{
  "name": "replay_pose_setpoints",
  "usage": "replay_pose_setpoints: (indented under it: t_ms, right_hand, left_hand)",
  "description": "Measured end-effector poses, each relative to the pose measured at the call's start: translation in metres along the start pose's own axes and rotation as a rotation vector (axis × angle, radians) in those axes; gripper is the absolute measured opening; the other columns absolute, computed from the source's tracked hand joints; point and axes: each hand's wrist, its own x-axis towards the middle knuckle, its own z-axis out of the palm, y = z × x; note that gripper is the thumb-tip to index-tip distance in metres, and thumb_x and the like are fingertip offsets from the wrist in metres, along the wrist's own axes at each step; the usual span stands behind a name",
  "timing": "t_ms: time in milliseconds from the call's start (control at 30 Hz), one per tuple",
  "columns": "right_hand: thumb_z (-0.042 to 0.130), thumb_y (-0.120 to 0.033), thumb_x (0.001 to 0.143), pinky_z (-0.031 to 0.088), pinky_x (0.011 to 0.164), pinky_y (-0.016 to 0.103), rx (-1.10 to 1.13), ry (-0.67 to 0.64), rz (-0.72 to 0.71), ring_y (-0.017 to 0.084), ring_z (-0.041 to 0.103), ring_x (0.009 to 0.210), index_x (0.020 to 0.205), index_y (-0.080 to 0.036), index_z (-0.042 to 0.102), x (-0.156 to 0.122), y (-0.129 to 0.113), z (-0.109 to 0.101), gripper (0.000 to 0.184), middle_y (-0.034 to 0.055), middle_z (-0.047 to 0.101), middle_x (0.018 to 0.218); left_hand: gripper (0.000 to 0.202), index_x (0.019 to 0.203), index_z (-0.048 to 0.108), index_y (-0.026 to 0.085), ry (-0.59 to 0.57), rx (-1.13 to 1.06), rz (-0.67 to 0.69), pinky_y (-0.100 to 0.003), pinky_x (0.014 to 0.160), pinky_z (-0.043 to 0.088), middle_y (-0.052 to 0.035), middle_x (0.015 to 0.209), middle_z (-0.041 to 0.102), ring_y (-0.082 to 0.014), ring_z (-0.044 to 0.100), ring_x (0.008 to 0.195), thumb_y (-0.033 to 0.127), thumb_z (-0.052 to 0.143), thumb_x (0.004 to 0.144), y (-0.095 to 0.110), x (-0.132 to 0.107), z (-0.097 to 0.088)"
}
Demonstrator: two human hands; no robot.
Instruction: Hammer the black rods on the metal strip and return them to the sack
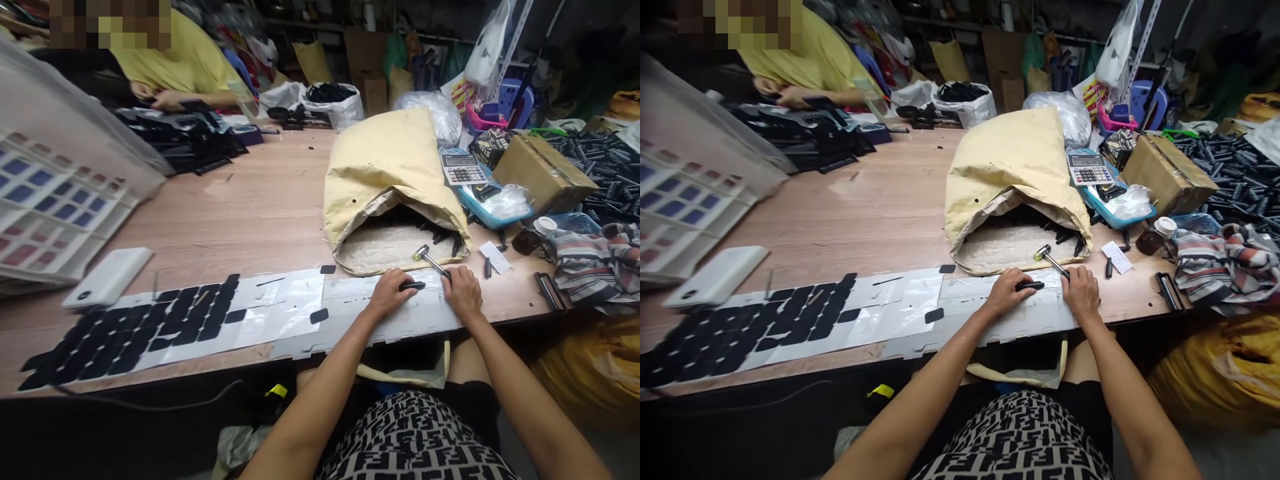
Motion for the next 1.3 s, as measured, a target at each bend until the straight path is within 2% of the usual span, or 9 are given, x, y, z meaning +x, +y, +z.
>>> replay_pose_setpoints:
  t_ms: [133,200,300,367,500,633,867,1100,1300]
  right_hand:
    - [0.049,-0.035,0.099,0.040,0.076,0.032,0.171,-0.125,0.076,0.022,0.056,0.092,0.110,-0.020,0.064,0.000,0.004,-0.015,0.024,0.0085,0.063,0.107]
    - [0.046,-0.036,0.099,0.045,0.076,0.032,0.299,-0.122,0.114,0.022,0.059,0.091,0.109,-0.020,0.064,-0.012,0.005,-0.022,0.025,0.0080,0.064,0.106]
    - [0.042,-0.036,0.100,0.051,0.088,0.036,0.537,-0.046,0.079,0.023,0.064,0.100,0.117,-0.019,0.063,-0.045,0.002,-0.028,0.032,0.0096,0.067,0.109]
    - [0.041,-0.037,0.101,0.051,0.098,0.039,0.656,-0.024,0.031,0.023,0.063,0.113,0.128,-0.020,0.060,-0.068,-0.003,-0.031,0.037,0.0100,0.067,0.123]
    - [0.042,-0.037,0.102,0.048,0.109,0.042,0.740,-0.042,0.004,0.023,0.059,0.126,0.136,-0.023,0.060,-0.092,-0.015,-0.040,0.041,0.0086,0.064,0.135]
    - [0.041,-0.038,0.103,0.047,0.111,0.042,0.764,-0.034,0.007,0.023,0.059,0.127,0.139,-0.025,0.059,-0.092,-0.021,-0.045,0.043,0.0074,0.065,0.134]
    - [0.042,-0.039,0.101,0.049,0.109,0.044,0.769,-0.083,0.051,0.025,0.061,0.123,0.137,-0.023,0.062,-0.092,-0.023,-0.038,0.044,0.0100,0.066,0.131]
    - [0.042,-0.036,0.101,0.048,0.109,0.045,0.764,-0.095,-0.001,0.024,0.062,0.122,0.136,-0.026,0.061,-0.091,-0.038,-0.039,0.041,0.0081,0.067,0.131]
    - [0.043,-0.035,0.100,0.051,0.100,0.039,0.630,-0.030,0.025,0.024,0.064,0.114,0.131,-0.021,0.063,-0.071,-0.021,-0.029,0.039,0.0101,0.068,0.124]
  left_hand:
    - [0.015,0.096,0.072,0.021,0.002,-0.006,-0.007,-0.034,0.083,0.043,-0.0027,0.089,0.064,-0.0212,0.055,0.092,0.029,0.074,0.083,0.002,0.004,0.000]
    - [0.013,0.094,0.072,0.021,0.013,-0.018,-0.022,-0.034,0.083,0.043,-0.0025,0.089,0.064,-0.0209,0.055,0.092,0.028,0.074,0.083,0.002,0.004,0.000]
    - [0.011,0.093,0.073,0.022,0.026,-0.035,-0.044,-0.033,0.083,0.042,-0.0022,0.089,0.064,-0.0207,0.056,0.093,0.027,0.074,0.083,0.002,0.004,0.001]
    - [0.011,0.092,0.073,0.022,0.033,-0.046,-0.056,-0.033,0.083,0.042,-0.0021,0.088,0.064,-0.0206,0.056,0.093,0.026,0.075,0.082,0.002,0.004,0.002]
    - [0.012,0.091,0.074,0.021,0.053,-0.076,-0.081,-0.033,0.081,0.042,-0.0015,0.086,0.064,-0.0199,0.055,0.091,0.026,0.076,0.080,0.005,0.005,0.001]
    - [0.012,0.089,0.073,0.021,0.059,-0.082,-0.096,-0.033,0.081,0.042,-0.0013,0.085,0.064,-0.0203,0.056,0.091,0.024,0.078,0.079,0.007,0.005,0.001]
    - [0.013,0.090,0.073,0.022,0.042,-0.078,-0.111,-0.034,0.083,0.043,-0.0017,0.089,0.065,-0.0211,0.057,0.094,0.026,0.077,0.079,0.006,0.007,0.000]
    - [0.012,0.086,0.069,0.021,0.035,-0.055,-0.127,-0.034,0.083,0.043,-0.0016,0.090,0.064,-0.0210,0.057,0.093,0.024,0.078,0.078,0.010,0.008,-0.003]
    - [0.012,0.088,0.070,0.021,0.026,-0.057,-0.120,-0.035,0.085,0.043,-0.0022,0.091,0.065,-0.0215,0.058,0.095,0.025,0.076,0.079,0.010,0.009,-0.002]
